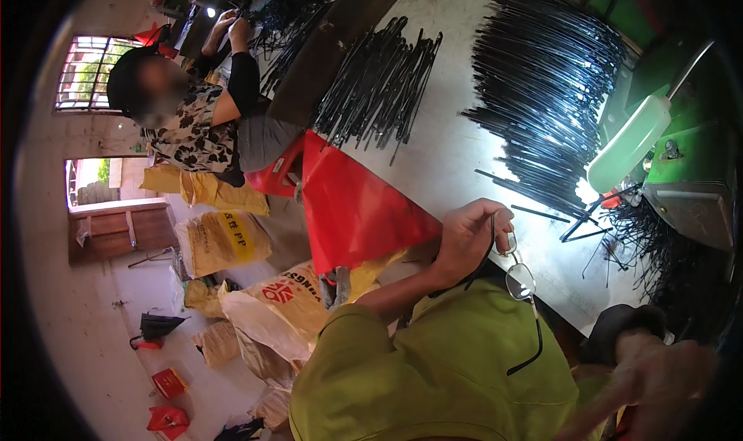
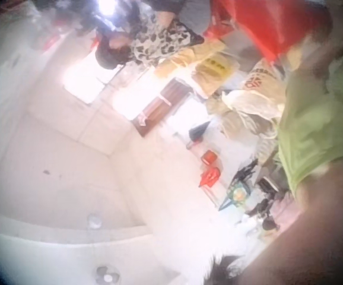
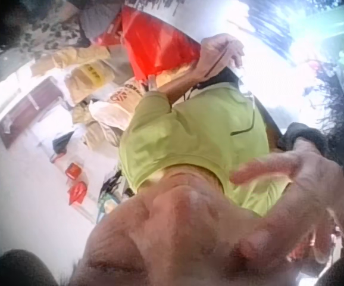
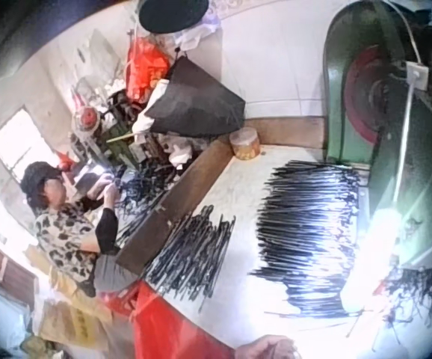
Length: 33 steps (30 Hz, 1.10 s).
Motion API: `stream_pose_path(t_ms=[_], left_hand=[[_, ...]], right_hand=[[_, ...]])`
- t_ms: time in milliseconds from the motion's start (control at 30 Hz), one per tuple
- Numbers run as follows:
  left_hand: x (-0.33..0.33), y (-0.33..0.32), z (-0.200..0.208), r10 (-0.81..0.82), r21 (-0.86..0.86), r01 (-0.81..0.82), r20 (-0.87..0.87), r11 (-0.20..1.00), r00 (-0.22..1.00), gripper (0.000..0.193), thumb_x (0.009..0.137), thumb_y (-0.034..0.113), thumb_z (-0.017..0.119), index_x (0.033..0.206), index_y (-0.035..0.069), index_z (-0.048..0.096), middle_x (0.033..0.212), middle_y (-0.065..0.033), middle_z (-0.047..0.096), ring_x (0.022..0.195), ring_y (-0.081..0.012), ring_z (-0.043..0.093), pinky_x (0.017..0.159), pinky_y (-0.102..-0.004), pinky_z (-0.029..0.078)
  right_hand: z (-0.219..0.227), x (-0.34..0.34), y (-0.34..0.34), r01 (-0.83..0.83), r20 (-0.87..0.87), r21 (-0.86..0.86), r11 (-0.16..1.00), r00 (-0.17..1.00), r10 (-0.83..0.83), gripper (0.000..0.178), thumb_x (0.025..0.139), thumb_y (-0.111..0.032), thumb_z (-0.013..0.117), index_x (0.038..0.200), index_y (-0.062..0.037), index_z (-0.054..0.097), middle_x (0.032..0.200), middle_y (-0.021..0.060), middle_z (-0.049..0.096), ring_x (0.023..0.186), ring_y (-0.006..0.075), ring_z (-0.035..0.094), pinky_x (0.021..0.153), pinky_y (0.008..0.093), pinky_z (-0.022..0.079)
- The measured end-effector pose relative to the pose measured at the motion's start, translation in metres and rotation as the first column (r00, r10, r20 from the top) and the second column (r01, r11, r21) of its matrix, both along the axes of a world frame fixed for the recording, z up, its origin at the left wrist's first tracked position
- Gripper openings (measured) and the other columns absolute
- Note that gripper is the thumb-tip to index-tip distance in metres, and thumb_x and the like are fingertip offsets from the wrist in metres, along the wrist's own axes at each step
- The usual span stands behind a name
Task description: Assembling and processing black component strips using a specialized machine on a fabrication floor.
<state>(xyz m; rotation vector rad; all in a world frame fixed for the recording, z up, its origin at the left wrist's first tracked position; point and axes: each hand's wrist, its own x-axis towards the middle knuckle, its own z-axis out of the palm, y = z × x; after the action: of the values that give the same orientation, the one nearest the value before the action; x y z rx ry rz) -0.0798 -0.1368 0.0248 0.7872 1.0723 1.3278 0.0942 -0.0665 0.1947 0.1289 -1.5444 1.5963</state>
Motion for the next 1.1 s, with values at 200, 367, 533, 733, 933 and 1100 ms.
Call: stream_pose_path(t_ms=[200, 367, 533, 733, 933, 1100], left_hand=[[0.006, 0.005, 0.000, -0.004, 0.012, 0.003, 0.029, 1.000, 1.000, 0.014, 0.095, 0.007, 0.052, 0.093, -0.005, 0.058, 0.082, -0.0126, 0.061, 0.061, -0.0139, 0.061, 0.056, -0.0261, 0.050], [-0.006, -0.001, -0.004, 0.015, -0.012, -0.016, -0.027, 1.000, 1.000, 0.018, 0.097, 0.012, 0.050, 0.095, -0.005, 0.057, 0.082, -0.0128, 0.062, 0.062, -0.0143, 0.061, 0.059, -0.0258, 0.051], [-0.006, 0.005, -0.004, -0.014, -0.022, 0.013, -0.035, 1.000, 0.999, 0.017, 0.096, 0.011, 0.051, 0.095, -0.005, 0.057, 0.082, -0.0127, 0.062, 0.062, -0.0144, 0.061, 0.058, -0.0253, 0.050], [0.003, 0.003, -0.002, -0.004, -0.041, 0.006, 0.033, 0.999, 0.999, 0.016, 0.095, 0.010, 0.053, 0.094, -0.005, 0.058, 0.081, -0.0120, 0.062, 0.062, -0.0144, 0.062, 0.059, -0.0256, 0.050], [-0.004, -0.003, -0.002, -0.026, -0.057, 0.024, -0.022, 0.998, 0.999, 0.018, 0.096, 0.012, 0.051, 0.096, -0.005, 0.057, 0.083, -0.0130, 0.062, 0.064, -0.0162, 0.062, 0.060, -0.0274, 0.051], [0.003, 0.010, 0.003, -0.056, -0.068, 0.053, -0.045, 0.996, 0.997, 0.022, 0.097, 0.016, 0.050, 0.097, -0.006, 0.055, 0.084, -0.0150, 0.061, 0.065, -0.0172, 0.062, 0.063, -0.0295, 0.052]], right_hand=[[-0.015, 0.040, 0.001, 0.027, -0.002, 0.007, 1.000, 1.000, -0.027, 0.058, 0.076, -0.030, 0.071, 0.124, -0.0045, 0.052, 0.111, 0.0163, 0.064, 0.111, 0.0320, 0.053, 0.093, 0.0555, 0.036], [-0.013, 0.027, 0.003, 0.073, 0.019, 0.003, 0.997, 0.997, -0.073, 0.057, 0.076, -0.029, 0.072, 0.124, -0.0038, 0.053, 0.110, 0.0168, 0.064, 0.110, 0.0323, 0.054, 0.093, 0.0549, 0.037], [-0.009, 0.007, 0.002, 0.108, 0.037, 0.007, 0.994, 0.993, -0.108, 0.057, 0.076, -0.028, 0.072, 0.123, -0.0032, 0.053, 0.110, 0.0173, 0.063, 0.109, 0.0326, 0.054, 0.092, 0.0542, 0.037], [-0.022, 0.033, 0.002, 0.147, 0.011, 0.025, 0.989, 0.989, -0.148, 0.056, 0.075, -0.027, 0.073, 0.122, -0.0025, 0.054, 0.110, 0.0178, 0.063, 0.108, 0.0329, 0.055, 0.091, 0.0535, 0.038], [-0.026, 0.034, -0.004, 0.202, -0.001, 0.026, 0.979, 0.979, -0.202, 0.056, 0.075, -0.026, 0.073, 0.121, -0.0017, 0.054, 0.110, 0.0184, 0.063, 0.107, 0.0333, 0.055, 0.091, 0.0527, 0.039], [-0.033, 0.055, 0.000, 0.288, 0.045, 0.081, 0.954, 0.955, -0.292, 0.055, 0.074, -0.025, 0.073, 0.121, -0.0011, 0.054, 0.110, 0.0189, 0.063, 0.106, 0.0336, 0.056, 0.090, 0.0521, 0.039]])
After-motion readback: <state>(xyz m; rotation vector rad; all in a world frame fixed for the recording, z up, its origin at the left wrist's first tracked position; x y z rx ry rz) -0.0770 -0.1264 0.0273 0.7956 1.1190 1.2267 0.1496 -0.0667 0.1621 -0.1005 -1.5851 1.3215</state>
